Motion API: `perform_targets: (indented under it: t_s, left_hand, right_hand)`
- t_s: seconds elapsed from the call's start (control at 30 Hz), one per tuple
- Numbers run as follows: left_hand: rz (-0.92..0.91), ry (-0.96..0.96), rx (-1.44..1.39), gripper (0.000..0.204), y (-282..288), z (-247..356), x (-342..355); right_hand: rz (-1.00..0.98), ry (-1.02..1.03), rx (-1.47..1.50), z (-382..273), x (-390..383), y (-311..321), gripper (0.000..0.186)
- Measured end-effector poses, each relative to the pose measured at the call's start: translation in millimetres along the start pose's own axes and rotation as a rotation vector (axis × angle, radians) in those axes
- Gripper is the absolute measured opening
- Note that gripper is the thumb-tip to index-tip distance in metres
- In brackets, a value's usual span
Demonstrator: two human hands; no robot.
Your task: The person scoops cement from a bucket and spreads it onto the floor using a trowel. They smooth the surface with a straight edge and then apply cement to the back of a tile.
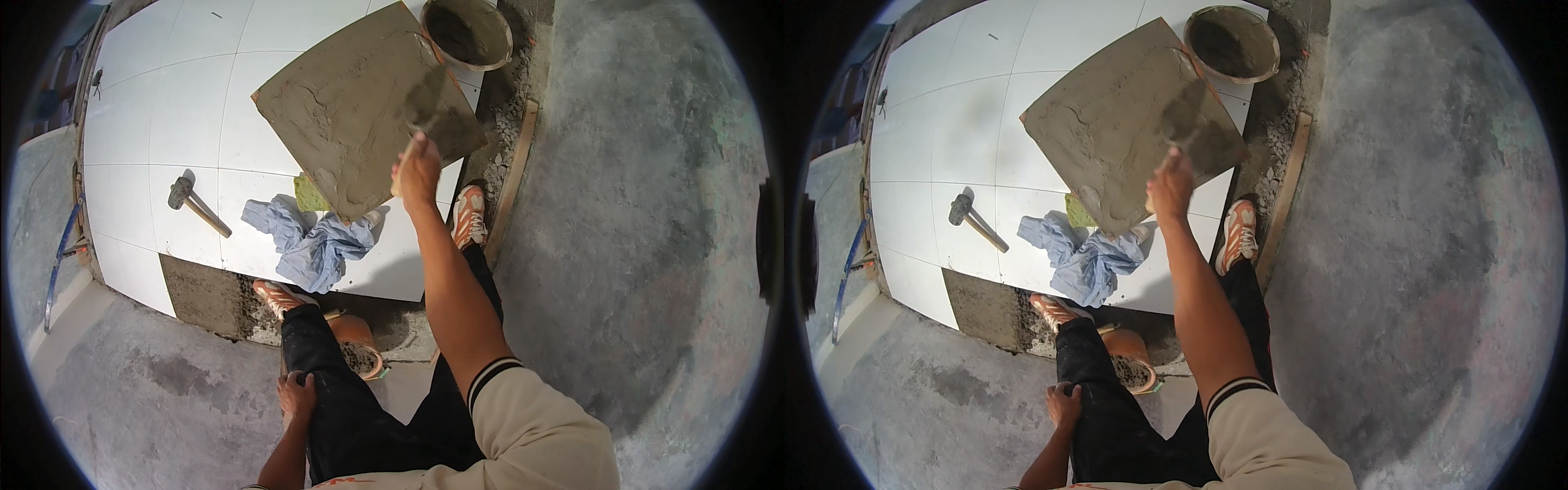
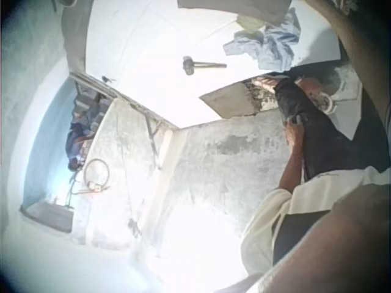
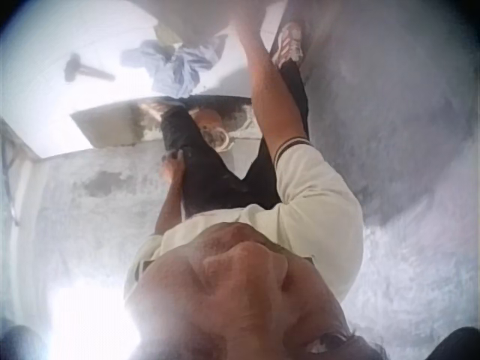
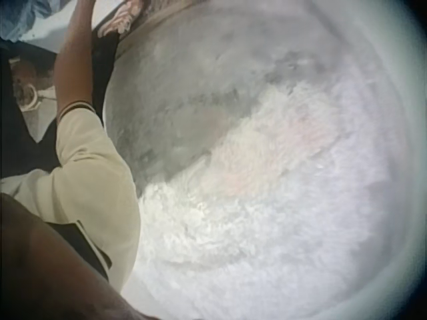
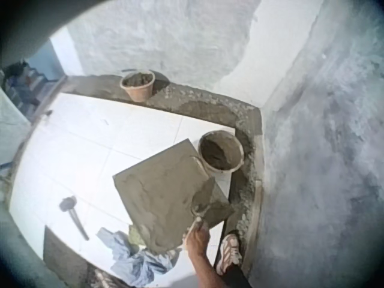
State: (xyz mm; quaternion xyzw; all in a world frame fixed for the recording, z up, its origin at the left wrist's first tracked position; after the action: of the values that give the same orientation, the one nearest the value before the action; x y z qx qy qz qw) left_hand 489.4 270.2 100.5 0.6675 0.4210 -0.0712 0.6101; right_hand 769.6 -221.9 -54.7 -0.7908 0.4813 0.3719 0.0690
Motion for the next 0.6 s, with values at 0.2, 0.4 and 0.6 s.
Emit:
perform_targets:
  t_s: [0.2, 0.4, 0.6]
  left_hand:
    - [-0.01, 0.046, -0.045, 0.036, 0, -3, -5]
    - [-0.01, 0.001, -0.096, 0.038, -5, -5, -3]
    - [-0.032, 0.014, -0.101, 0.041, 1, -5, -5]
  right_hand:
    - [-0.087, 0.13, -0.157, -51, 28, -38, 0.045]
    - [-0.181, 0.476, -0.563, -19, 62, 23, 0.045]
    - [-0.388, 0.214, -0.627, 43, -26, 107, 0.042]
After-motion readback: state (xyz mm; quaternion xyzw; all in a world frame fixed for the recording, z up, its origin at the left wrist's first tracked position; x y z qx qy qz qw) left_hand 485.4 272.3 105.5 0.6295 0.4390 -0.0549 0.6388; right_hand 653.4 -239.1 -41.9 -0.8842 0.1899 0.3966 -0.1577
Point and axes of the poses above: each hand's wrist, its own x-axis towards the middle knuckle, its own y-axis out of the back of the hand, z = x × y, the point moved 7 cm from there along x, towards the middle knuckle, and after that the axes turned 12 degrees about z, right-handed, at the moved point
